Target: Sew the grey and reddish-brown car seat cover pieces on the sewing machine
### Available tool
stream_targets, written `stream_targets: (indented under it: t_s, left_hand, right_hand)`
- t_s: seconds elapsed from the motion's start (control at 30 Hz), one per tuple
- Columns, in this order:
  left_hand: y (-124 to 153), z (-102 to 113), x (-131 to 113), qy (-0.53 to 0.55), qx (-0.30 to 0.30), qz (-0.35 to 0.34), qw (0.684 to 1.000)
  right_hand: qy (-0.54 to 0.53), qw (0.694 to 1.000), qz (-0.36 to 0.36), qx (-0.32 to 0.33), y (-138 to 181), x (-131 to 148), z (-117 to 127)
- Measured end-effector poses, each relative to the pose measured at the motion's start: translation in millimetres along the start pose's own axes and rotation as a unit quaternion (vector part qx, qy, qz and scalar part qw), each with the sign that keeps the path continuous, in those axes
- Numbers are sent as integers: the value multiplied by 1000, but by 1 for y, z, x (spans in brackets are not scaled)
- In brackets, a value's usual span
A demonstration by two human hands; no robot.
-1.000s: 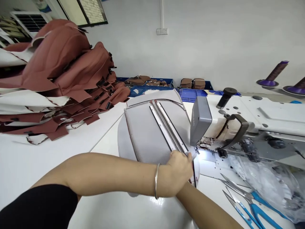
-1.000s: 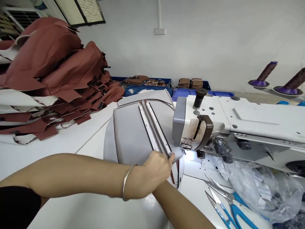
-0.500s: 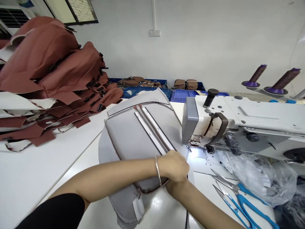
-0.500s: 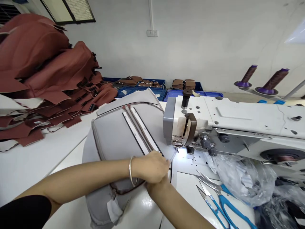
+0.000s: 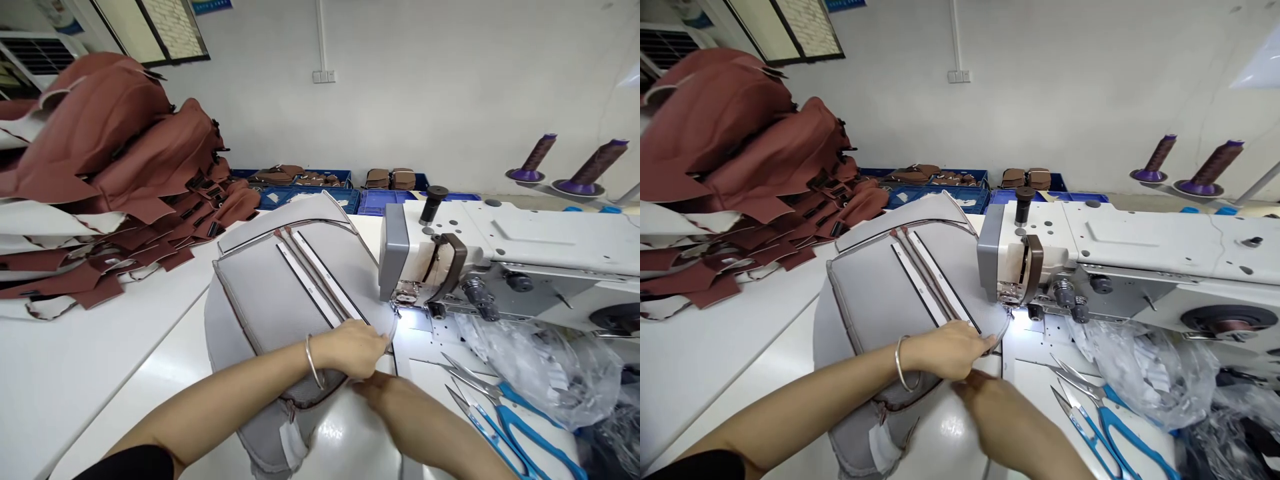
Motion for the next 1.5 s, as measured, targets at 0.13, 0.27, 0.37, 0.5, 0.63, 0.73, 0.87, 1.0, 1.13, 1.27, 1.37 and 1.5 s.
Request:
stream_targets:
  t_s: [0.13, 0.27, 0.37, 0.5, 0.63, 0.73, 0.87, 1.0, 1.13, 1.27, 1.37, 1.5]
  left_hand:
    - [1, -14, -1, 25, -11, 12, 1000]
    - [-7, -33, -22, 10, -21, 34, 999]
    - [-12, -42, -36, 28, -40, 57, 997]
    - [-17, -48, -41, 50, -50, 75, 995]
    - [-24, -51, -38, 43, -62, 74, 994]
    - [-31, -52, -37, 39, -54, 74, 995]
    - [-38, -44, -30, 55, -35, 96, 993]
    - [-46, -37, -21, 54, -51, 93, 993]
    - [-58, -33, -10, 46, -100, 79, 991]
    - [-62, -27, -7, 33, -127, 90, 987]
    - [-47, -26, -9, 20, -109, 132, 985]
    - [-19, -30, -15, 2, -67, 129, 989]
  right_hand:
    - [100, 988, 40, -115, 53, -15, 11]
    - [179, 960, 51, -209, 70, 5, -20]
    - [190, 959, 93, -187, 62, 22, -40]
    - [170, 958, 114, -203, 58, 21, -38]
    - [147, 960, 111, -209, 56, 13, -37]
    - [135, 963, 105, -210, 51, 7, -35]
    - [124, 958, 91, -241, 42, -2, -26]
    - [116, 959, 68, -251, 34, -12, -21]
    - [118, 960, 49, -251, 32, -20, -20]
    - [117, 962, 41, -245, 31, -30, -22]
    - [121, 963, 45, -238, 35, -32, -22]
    - [131, 958, 89, -239, 47, -14, -18]
Point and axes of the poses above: each hand's wrist, its own y-axis away from the middle knuckle, its own z-axis out of the back of the hand, x = y × z, the point moved 8 cm from there along -y, towards the middle knuckle
